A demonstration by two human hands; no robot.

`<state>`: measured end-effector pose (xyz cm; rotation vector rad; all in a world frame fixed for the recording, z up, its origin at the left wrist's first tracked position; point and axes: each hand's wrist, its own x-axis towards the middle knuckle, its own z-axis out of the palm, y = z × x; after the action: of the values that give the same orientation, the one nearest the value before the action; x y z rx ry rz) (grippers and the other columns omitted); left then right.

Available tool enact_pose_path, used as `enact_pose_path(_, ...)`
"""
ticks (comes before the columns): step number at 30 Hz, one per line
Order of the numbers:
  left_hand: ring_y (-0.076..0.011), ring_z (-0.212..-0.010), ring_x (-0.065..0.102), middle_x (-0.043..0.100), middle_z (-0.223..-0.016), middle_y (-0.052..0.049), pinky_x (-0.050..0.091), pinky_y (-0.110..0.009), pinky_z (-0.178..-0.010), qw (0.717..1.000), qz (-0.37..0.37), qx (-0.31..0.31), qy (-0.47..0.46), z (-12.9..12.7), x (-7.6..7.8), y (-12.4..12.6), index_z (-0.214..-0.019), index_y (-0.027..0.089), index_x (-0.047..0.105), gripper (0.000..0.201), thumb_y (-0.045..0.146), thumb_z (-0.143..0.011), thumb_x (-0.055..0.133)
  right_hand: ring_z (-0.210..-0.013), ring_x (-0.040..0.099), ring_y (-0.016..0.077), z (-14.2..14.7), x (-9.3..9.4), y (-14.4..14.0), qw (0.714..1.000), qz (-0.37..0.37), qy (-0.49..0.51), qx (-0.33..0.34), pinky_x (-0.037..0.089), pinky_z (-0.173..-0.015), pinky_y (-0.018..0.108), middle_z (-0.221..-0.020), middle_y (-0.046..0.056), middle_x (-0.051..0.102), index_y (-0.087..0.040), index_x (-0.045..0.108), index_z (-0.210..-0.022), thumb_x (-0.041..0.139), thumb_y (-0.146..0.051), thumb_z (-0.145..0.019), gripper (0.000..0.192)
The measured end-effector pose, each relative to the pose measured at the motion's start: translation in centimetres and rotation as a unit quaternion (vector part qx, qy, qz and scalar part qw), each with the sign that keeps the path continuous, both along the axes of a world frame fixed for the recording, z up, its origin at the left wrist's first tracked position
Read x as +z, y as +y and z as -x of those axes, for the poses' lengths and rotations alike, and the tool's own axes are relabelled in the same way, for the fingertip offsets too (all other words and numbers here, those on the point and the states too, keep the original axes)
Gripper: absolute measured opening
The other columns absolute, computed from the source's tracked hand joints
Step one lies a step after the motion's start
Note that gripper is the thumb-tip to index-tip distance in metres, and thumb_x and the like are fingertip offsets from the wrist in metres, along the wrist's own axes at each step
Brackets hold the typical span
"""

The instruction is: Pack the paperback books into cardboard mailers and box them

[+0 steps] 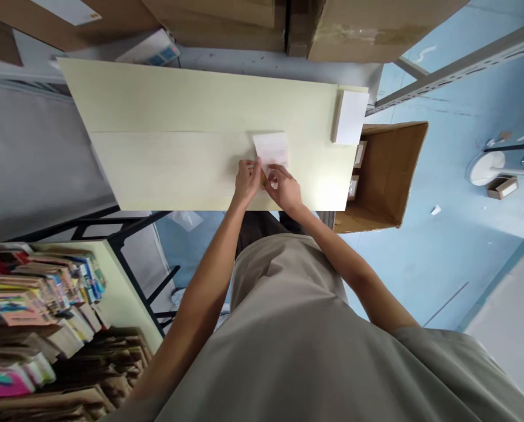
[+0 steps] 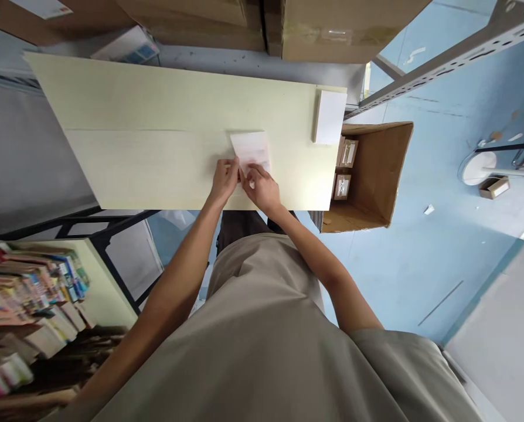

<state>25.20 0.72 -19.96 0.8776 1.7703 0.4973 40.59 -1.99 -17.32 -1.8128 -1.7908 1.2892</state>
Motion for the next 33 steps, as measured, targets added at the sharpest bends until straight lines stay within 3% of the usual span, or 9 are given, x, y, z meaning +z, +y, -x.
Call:
enact_pose_path(6,-0.0287,-0.113,0.08,0.085,-0.11,-0.012,0.06,-0.039,-0.107,0.994,0.027,-0.01,0.104,-0.3,0.6,0.1,-0.105,0.022,0.071,0.022,0.043,-0.112,0.072,-0.131,0.08,0.0297,2.1,-2.6,-0.4,1.0,0.023,-0.02,-0.006,0.072,-0.107,0.049,-0.172,0.009,0.066,-0.026,0.077,-0.116,0.065,-0.027,-0.112,0.012)
enact_pose_path(10,-0.0304,-0.118,0.08,0.086,-0.117,-0.014,0.058,-0.04,-0.11,0.988,0.025,-0.037,0.145,-0.3,0.2,0.4,-0.106,0.021,0.072,0.009,0.027,-0.11,0.066,-0.136,0.078,0.0277,-0.3,-2.7,-0.6,1.0,0.007,0.012,0.008,0.07,-0.109,0.043,-0.17,0.01,0.066,-0.028,0.077,-0.132,0.064,-0.029,-0.112,0.024)
enact_pose_path(15,-0.0349,-0.125,0.08,0.084,-0.118,-0.017,0.058,-0.045,-0.113,0.985,0.021,-0.06,0.157,-0.3,-0.6,0.2,-0.111,0.022,0.069,0.012,0.024,-0.114,0.058,-0.116,0.082,0.0295,-4.1,-3.2,0.8,0.994,0.031,-0.059,-0.091,0.068,-0.108,0.05,-0.142,0.018,0.077,-0.022,0.069,-0.14,0.059,-0.042,-0.116,0.033)
enact_pose_path(20,-0.0362,-0.125,0.081,0.082,-0.107,-0.015,0.06,-0.048,-0.114,0.987,0.014,-0.04,0.156,0.1,-1.8,0.3,-0.112,0.022,0.065,0.008,0.025,-0.115,0.058,-0.105,0.08,0.0299,-4.3,-4.5,3.5,0.988,0.096,-0.048,-0.114,0.066,-0.104,0.05,-0.111,0.013,0.085,-0.022,0.074,-0.114,0.069,-0.045,-0.11,0.024)
enact_pose_path(24,-0.038,-0.131,0.079,0.081,-0.117,-0.018,0.061,-0.054,-0.119,0.984,-0.034,-0.048,0.169,0.5,-1.1,-0.3,-0.118,0.021,0.066,0.01,0.027,-0.115,0.058,-0.092,0.078,0.0257,-4.3,-4.6,4.6,0.983,0.125,0.008,-0.132,0.066,-0.094,0.044,-0.098,0.008,0.082,-0.023,0.071,-0.095,0.072,-0.045,-0.105,0.024)
enact_pose_path(27,-0.0383,-0.148,0.07,0.071,-0.15,-0.022,0.059,-0.055,-0.126,0.973,-0.124,-0.066,0.183,-1.2,0.6,-2.1,-0.138,0.021,0.063,0.027,0.029,-0.112,0.065,-0.089,0.078,0.0243,-4.6,-4.1,4.7,0.982,0.128,0.026,-0.137,0.065,-0.09,0.042,-0.095,0.007,0.081,-0.024,0.07,-0.092,0.072,-0.045,-0.103,0.024)
enact_pose_path(29,-0.0409,-0.159,0.062,0.063,-0.165,-0.024,0.055,-0.058,-0.133,0.967,-0.147,-0.121,0.171,-3.5,1.4,-3.8,-0.152,0.019,0.057,0.049,0.031,-0.107,0.074,-0.091,0.079,0.0244,-4.6,-3.6,4.8,0.984,0.123,0.021,-0.13,0.064,-0.09,0.041,-0.093,0.006,0.081,-0.024,0.071,-0.091,0.071,-0.04,-0.101,0.019)
enact_pose_path(31,-0.0482,-0.171,0.047,0.053,-0.175,-0.032,0.045,-0.067,-0.14,0.966,-0.139,-0.153,0.158,-6.0,1.5,-5.2,-0.164,0.012,0.049,0.076,0.035,-0.101,0.084,-0.093,0.081,0.0248,-4.6,-2.8,4.9,0.986,0.121,0.011,-0.113,0.065,-0.092,0.041,-0.094,0.007,0.082,-0.022,0.072,-0.093,0.07,-0.036,-0.102,0.016)
enact_pose_path(33,-0.0491,-0.18,0.032,0.044,-0.184,-0.032,0.035,-0.074,-0.144,0.967,-0.142,-0.156,0.146,-7.9,0.8,-6.3,-0.172,0.011,0.043,0.079,0.033,-0.104,0.078,-0.094,0.083,0.0263,-4.7,-1.6,5.1,0.989,0.125,-0.009,-0.077,0.066,-0.094,0.043,-0.098,0.011,0.084,-0.02,0.075,-0.098,0.066,-0.034,-0.105,0.019)
